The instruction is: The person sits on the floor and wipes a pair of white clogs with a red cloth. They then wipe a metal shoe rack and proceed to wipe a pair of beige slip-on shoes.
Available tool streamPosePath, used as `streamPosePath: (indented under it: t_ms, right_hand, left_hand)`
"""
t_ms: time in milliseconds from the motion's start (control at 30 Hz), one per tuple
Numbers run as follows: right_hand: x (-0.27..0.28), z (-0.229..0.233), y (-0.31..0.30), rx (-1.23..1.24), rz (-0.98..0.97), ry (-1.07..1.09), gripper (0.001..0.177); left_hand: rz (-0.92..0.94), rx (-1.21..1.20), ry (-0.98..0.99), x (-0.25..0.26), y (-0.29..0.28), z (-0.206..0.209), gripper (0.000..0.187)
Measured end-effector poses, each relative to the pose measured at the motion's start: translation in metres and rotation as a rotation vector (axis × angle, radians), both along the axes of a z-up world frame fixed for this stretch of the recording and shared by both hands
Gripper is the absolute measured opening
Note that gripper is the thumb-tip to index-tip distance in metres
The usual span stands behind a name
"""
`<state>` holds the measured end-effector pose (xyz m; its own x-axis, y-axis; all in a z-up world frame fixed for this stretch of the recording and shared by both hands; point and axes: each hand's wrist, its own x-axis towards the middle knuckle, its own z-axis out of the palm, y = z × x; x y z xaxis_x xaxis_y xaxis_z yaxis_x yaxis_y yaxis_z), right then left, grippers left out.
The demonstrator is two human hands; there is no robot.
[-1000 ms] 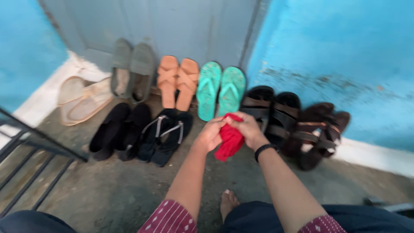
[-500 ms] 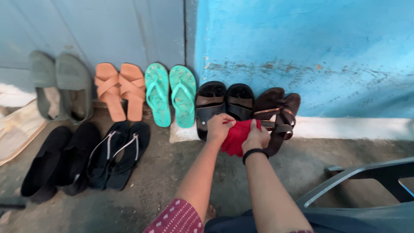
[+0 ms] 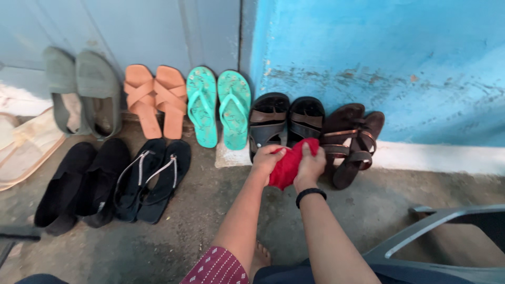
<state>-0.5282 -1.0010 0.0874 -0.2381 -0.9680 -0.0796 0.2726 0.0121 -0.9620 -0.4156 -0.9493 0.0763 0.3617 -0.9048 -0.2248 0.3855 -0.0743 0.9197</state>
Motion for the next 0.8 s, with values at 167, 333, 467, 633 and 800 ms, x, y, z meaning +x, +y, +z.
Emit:
streamPosePath:
  t_ms: [167,333,467,633,800]
  right_hand:
    - [0.027,0.035,0.034,0.264,0.483,0.031,0.035]
    - [0.047,0.079,0.070,0.133,0.731,0.501,0.036]
    - [0.071,0.118,0.098,-0.479,0.457,1.237,0.035]
    - [0.116,0.120,0.124,-0.624,0.533,1.152,0.029]
    - [0.157,0.116,0.110,-0.597,0.884,0.483,0.030]
  left_hand:
    - [0.352,0.157,-0.338,0.044,0.023,-0.005,0.029]
    - [0.615,0.007,-0.575,0.112,0.079,0.029,0.047]
    - [0.505,0.121,-1.346,0.149,0.147,0.078,0.035]
    - [0.424,0.360,-1.612,0.162,0.172,0.097,0.047]
    - [0.427,-0.209,-1.273,0.179,0.171,0.067,0.049]
